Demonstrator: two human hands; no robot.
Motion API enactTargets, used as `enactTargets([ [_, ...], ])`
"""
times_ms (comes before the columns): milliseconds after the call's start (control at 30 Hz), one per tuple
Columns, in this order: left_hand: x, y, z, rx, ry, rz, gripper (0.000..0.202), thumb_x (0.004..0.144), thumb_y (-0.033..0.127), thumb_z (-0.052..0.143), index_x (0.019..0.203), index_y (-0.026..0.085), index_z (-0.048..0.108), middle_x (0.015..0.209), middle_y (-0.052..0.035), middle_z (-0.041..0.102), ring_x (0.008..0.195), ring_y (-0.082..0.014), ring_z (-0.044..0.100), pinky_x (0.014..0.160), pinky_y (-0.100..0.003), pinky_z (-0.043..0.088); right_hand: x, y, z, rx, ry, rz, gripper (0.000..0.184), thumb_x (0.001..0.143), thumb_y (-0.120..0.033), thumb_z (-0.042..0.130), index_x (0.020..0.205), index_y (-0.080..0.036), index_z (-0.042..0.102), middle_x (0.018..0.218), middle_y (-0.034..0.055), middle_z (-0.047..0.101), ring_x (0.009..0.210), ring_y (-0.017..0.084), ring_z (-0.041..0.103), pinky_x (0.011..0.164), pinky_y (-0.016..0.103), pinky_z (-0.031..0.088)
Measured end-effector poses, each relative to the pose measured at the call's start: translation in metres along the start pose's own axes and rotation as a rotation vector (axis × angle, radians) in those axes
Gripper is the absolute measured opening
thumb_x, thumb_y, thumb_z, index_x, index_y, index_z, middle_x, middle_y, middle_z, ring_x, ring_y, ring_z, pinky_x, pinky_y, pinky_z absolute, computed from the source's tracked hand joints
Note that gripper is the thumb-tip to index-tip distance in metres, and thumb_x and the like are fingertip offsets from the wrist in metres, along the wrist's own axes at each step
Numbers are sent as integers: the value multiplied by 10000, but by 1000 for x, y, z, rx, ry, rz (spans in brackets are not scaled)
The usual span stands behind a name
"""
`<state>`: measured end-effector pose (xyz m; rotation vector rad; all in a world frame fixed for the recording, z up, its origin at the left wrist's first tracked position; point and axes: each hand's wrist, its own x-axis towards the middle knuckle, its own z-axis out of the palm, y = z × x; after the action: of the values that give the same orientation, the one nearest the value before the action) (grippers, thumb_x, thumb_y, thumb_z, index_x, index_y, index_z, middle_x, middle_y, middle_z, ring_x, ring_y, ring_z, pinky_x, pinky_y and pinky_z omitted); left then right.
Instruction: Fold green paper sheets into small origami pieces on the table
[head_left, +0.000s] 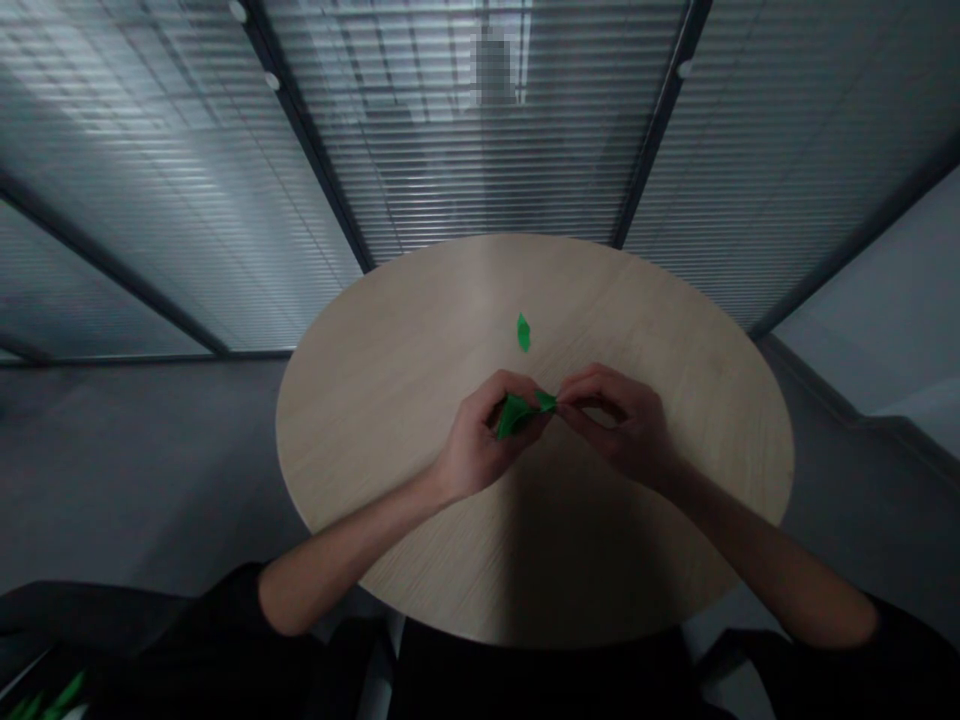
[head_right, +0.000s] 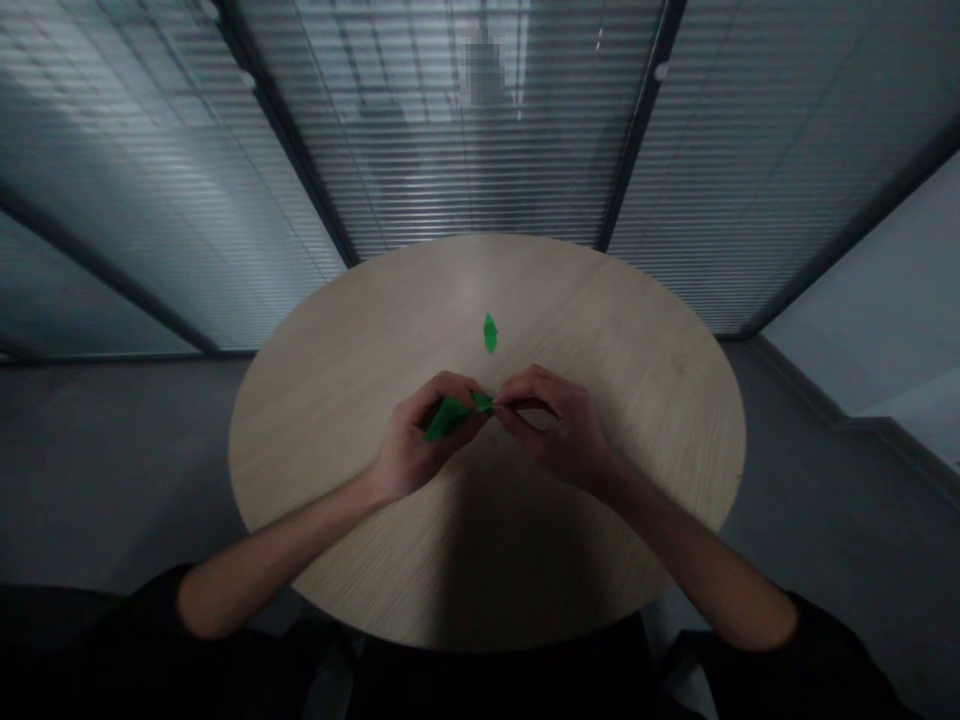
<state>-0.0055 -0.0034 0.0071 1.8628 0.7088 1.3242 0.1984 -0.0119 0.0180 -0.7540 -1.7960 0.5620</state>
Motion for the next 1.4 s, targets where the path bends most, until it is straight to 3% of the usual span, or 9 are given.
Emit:
enactTargets([
  [167, 0, 3, 1, -9, 31, -41, 97, 896, 193, 741, 924, 203, 648, 952, -51, 701, 854, -171, 655, 762, -324, 547, 1, -2, -2, -17, -26, -20, 61, 912, -165, 714, 909, -224, 730, 899, 37, 714, 785, 141, 694, 696, 258, 613],
  [533, -2, 5, 6, -66, 80, -94, 111, 910, 228, 718, 905, 200, 611, 912, -41, 695, 802, -159, 662, 726, -316, 562, -1, 2, 3, 114, -39, 119, 38, 908, -230, 739, 886, -206, 721, 873, 29, 720, 788, 136, 722, 722, 246, 641],
  [700, -2, 1, 4, -30, 111, -108, 123, 910, 246, 724, 905, 205, 608, 890, -43, 690, 780, -166, 654, 697, -325, 556, -3, 4, 2, 185, -44, 238, 147, 872, -286, 800, 949, -202, 708, 852, 24, 758, 768, 149, 764, 728, 257, 654],
  [933, -3, -2, 4, 0, 130, -92, 105, 921, 248, 711, 911, 210, 614, 864, -29, 682, 765, -158, 629, 682, -315, 544, -3, 5, -1, 267, -84, 394, 240, 884, -398, 790, 920, -170, 724, 757, 38, 760, 658, 150, 740, 603, 245, 613],
  [1400, -2, -1, 5, 7, 147, -80, 98, 923, 227, 694, 898, 215, 601, 868, -30, 676, 774, -159, 623, 686, -324, 542, -3, 7, 1, 271, -71, 404, 243, 889, -405, 783, 864, -168, 737, 709, 31, 746, 615, 146, 725, 570, 248, 600],
])
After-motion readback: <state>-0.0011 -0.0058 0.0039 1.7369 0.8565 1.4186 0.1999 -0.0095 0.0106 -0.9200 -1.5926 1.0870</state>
